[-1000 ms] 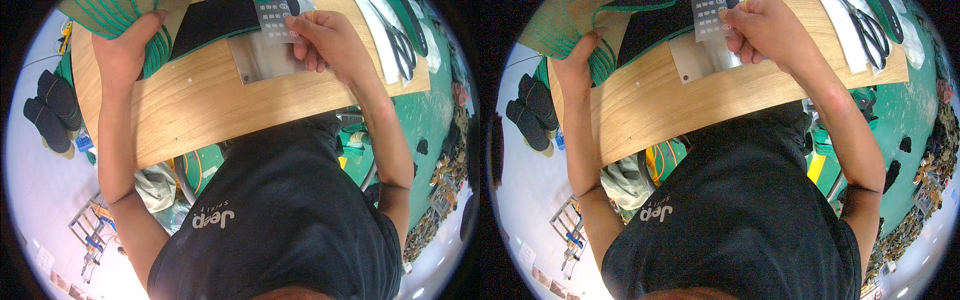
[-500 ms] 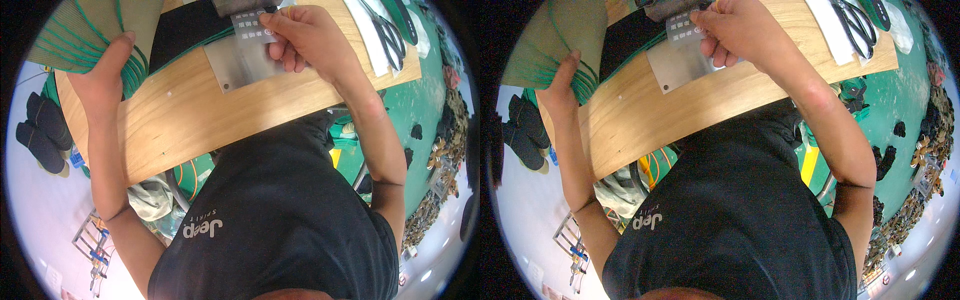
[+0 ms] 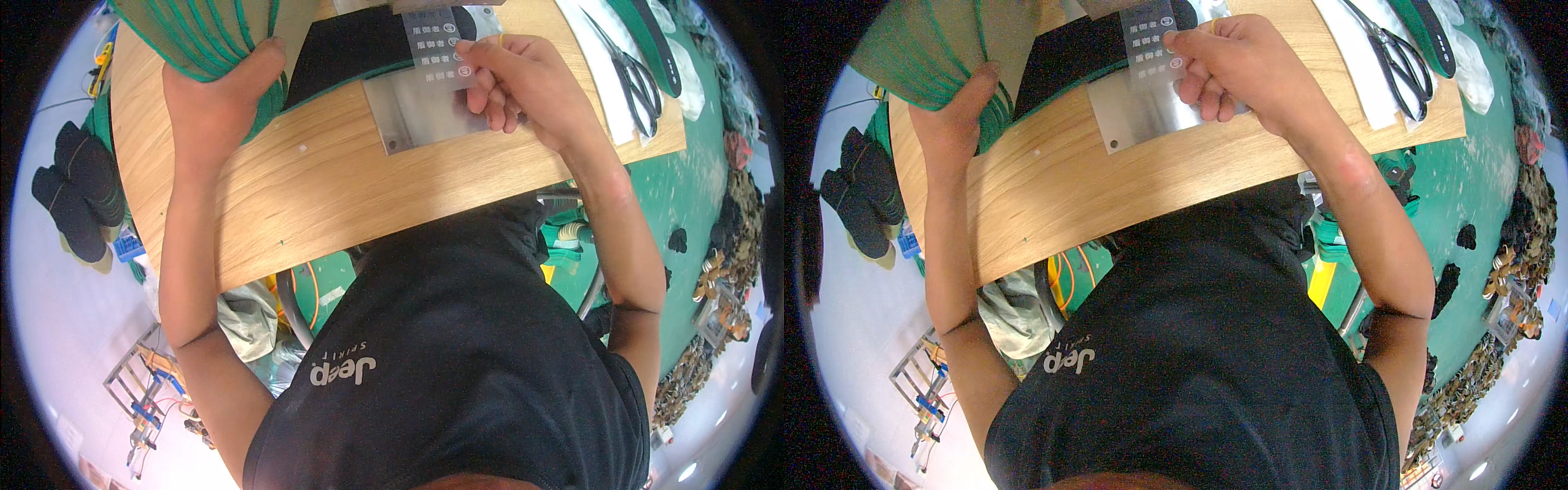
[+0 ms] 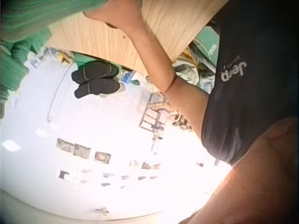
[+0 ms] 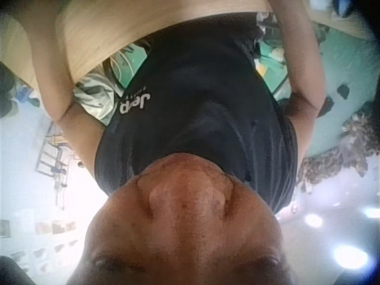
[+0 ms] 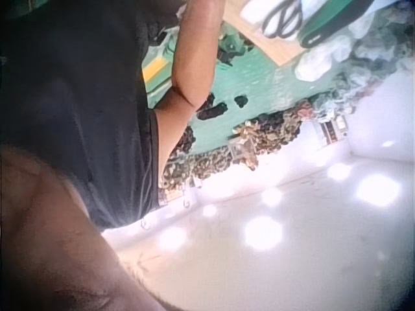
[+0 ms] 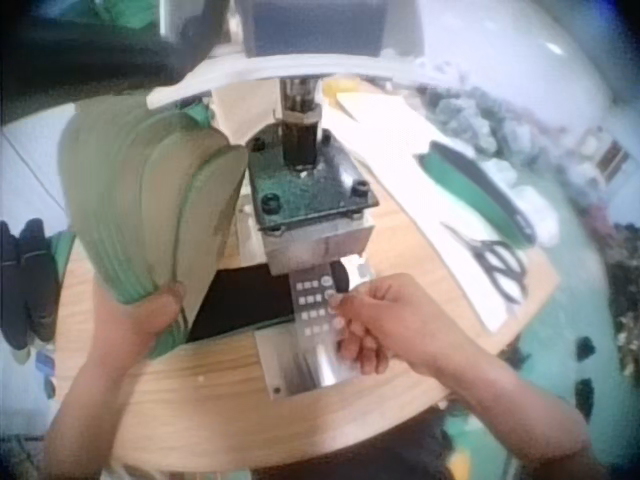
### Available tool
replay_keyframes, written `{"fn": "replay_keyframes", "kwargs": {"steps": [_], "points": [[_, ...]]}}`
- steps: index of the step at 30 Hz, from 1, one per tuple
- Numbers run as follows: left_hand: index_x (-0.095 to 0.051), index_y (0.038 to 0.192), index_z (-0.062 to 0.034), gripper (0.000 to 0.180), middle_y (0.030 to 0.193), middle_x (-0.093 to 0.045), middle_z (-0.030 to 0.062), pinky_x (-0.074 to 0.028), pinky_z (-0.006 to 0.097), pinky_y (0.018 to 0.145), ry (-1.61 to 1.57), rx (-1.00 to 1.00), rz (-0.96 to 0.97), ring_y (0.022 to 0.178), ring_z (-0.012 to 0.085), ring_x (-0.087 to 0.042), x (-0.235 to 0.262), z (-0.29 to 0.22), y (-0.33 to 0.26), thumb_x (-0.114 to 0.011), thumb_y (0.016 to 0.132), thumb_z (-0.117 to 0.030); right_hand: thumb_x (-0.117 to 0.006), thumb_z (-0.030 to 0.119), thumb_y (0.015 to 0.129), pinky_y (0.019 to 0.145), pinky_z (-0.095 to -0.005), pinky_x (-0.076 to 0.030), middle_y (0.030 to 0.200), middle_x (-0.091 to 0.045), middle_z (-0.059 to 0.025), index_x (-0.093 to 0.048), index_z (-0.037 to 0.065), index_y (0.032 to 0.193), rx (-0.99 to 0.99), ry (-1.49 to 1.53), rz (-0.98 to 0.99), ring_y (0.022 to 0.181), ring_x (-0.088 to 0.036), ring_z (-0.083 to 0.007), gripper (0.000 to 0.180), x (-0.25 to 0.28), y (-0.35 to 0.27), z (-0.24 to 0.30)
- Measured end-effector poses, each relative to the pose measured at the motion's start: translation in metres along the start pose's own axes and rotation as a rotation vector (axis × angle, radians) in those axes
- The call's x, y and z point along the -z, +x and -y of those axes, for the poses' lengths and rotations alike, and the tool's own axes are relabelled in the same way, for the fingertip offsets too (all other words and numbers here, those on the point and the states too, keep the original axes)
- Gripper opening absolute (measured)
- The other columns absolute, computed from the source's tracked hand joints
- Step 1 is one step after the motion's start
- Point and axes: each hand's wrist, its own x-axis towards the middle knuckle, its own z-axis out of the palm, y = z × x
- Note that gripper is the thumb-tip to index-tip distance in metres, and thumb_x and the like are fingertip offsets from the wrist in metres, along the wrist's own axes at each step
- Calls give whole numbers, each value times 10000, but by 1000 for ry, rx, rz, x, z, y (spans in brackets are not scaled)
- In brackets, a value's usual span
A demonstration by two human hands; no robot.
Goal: The person stacks green insoles, places a black cover on one, cuts a label from a sheet using scissors, and applies the label to the insole by hand.
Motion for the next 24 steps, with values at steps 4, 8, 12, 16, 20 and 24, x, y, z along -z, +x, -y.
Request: {"fn": "replay_keyframes", "kwargs": {"steps": [4, 8, 12, 16, 20, 24], "points": [[-625, 1014, 25, 417, 1031, -645, 106, -438, 320, 884, 199, -178, -105, 948, 214, -597, 3, 13, 3, -789, 675, -156, -600, 343, 862, 386, -232, -420, 582, -597, -58, -616, 22, 712, 6, -21, 5, 437, -555, -121, 354, 0, 0, 0], [-624, 1013, 27, 411, 1027, -648, 105, -437, 315, 880, 106, -154, -104, 946, 211, -598, 2, 13, 4, -785, 679, -148, -587, 318, 879, 384, -232, -414, 580, -594, -47, -609, 31, 721, 1, -15, 16, 436, -553, -114, 329, 1, 2, -1], [-621, 1021, 27, 410, 1034, -646, 110, -428, 313, 889, 102, -35, -32, 958, 209, -594, -4, -2, -4, -782, 688, -149, -580, 292, 889, 385, -232, -413, 585, -595, -45, -609, 33, 757, -15, -32, 12, 436, -553, -110, 292, 1, 2, 0], [-626, 942, 17, 337, 856, -665, 76, -486, 299, 717, 43, -18, -3, 766, 150, -617, -13, -16, -5, -754, 694, -174, -575, 280, 893, 386, -231, -415, 589, -596, -42, -609, 36, 770, -14, -17, 17, 437, -555, -110, 276, 1, 3, -2], [-581, 1100, 7, 547, 954, -662, 126, -489, 332, 792, 295, -47, 204, 860, 235, -624, -23, -26, -2, -791, 659, -239, -585, 268, 905, 355, -172, -361, 573, -586, -16, -572, 73, 739, -12, 5, -12, 406, -517, -58, 256, -5, 0, 0], [-442, 1271, 22, 884, 1074, -597, 226, -448, 390, 891, 476, 2, 377, 1035, 349, -573, -31, -52, 15, -817, 543, -314, -574, 260, 906, 365, -171, -364, 584, -588, -18, -573, 70, 752, 12, 11, -18, 417, -518, -58, 245, -4, -1, -5]]}}
